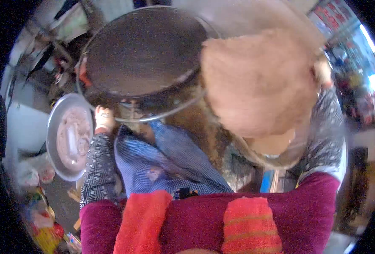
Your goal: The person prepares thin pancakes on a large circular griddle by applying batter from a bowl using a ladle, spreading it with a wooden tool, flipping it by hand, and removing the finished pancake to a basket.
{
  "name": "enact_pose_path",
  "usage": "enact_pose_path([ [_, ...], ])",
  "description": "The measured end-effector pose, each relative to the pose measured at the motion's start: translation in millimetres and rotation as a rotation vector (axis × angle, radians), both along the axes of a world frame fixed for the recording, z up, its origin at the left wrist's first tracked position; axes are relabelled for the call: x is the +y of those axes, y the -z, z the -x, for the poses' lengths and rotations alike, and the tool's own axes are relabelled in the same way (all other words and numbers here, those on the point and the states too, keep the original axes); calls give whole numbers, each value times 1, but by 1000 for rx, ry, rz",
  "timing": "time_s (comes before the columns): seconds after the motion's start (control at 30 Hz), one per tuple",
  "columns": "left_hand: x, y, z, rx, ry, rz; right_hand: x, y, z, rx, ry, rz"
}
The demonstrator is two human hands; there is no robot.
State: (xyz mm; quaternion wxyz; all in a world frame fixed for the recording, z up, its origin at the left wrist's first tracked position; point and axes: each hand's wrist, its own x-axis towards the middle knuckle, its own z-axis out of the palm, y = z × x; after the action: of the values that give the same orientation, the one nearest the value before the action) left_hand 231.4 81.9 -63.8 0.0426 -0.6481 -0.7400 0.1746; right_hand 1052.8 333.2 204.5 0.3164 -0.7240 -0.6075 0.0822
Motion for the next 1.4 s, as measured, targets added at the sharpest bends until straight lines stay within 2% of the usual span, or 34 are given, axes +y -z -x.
enact_pose_path([
  [0.07,-5,-10,-5,39,53,-7,-23,-67,35,-434,84,-52],
  [0.13,-8,-29,-17,-24,29,-1,-42,-112,83,-761,118,-76],
  [0.2,-11,-3,3,-65,110,-129,-56,-131,131,-960,91,-71],
  [0.27,-10,1,5,-66,124,-142,-61,-121,172,-1077,17,-21],
  [0.3,-9,8,9,-69,123,-135,-72,-97,181,-1124,-102,46],
  [0.33,-8,14,13,-72,120,-130,-74,-60,185,-1128,-138,7],
  [0.37,-11,5,5,-88,134,-126,-102,-36,211,-1144,-221,234],
  [0.4,-15,-4,-3,-103,150,-123,-69,54,151,-802,-417,-85],
  [0.43,-18,4,4,-146,192,-173,-89,100,158,-938,-416,-67],
  [0.5,-20,5,15,-207,265,-196,-123,184,168,-911,-335,204],
  [0.53,-19,-1,16,-222,292,-175,-136,217,174,-823,-277,440],
  [0.57,-17,0,25,-179,275,-142,-144,280,158,-760,-295,485],
  [0.6,-13,1,33,-134,255,-108,-168,282,169,-724,-258,560],
  [0.63,-8,-7,34,-108,217,-65,-174,330,157,-693,-209,609],
  [0.67,-6,-16,35,-79,175,-16,-183,344,155,-628,-211,724],
  [0.73,4,-16,46,-17,164,55,-194,361,156,-546,-124,783],
  [0.8,15,-19,47,-4,121,240,-193,361,155,-560,-155,806],
  [0.93,13,-30,18,126,70,281,-191,354,153,-591,-170,909],
  [0.97,14,-33,6,146,71,325,-199,346,149,-596,-184,847],
  [1.0,13,-36,-6,166,56,366,-202,370,137,-604,-184,799],
  [1.03,9,-41,-22,140,56,307,-206,349,138,-497,-144,853],
  [1.07,1,-31,-28,140,121,243,-207,315,148,-520,-212,830],
  [1.1,6,-46,-66,126,28,304,-208,341,132,-570,-273,775],
  [1.13,5,-49,-89,69,83,290,-210,315,145,-581,-258,692],
  [1.17,8,-60,-123,-33,-62,298,-203,288,163,-528,-219,731],
  [1.2,6,-69,-151,-167,-22,252,-201,278,179,-427,-150,630],
  [1.23,14,-41,-166,-189,-68,232,-198,278,195,-426,-96,474],
  [1.27,10,-58,-203,-309,-87,69,-195,302,200,-465,-203,57],
  [1.3,14,-81,-237,-510,-137,44,-189,286,220,-521,-240,62],
  [1.33,6,-52,-264,-521,-15,-301,-188,273,244,-458,-317,-51],
  [1.37,0,-50,-282,-447,191,-490,-186,272,259,-497,-349,16],
  [1.4,-12,-79,-311,-499,273,89,-184,257,273,-432,-437,-6],
])
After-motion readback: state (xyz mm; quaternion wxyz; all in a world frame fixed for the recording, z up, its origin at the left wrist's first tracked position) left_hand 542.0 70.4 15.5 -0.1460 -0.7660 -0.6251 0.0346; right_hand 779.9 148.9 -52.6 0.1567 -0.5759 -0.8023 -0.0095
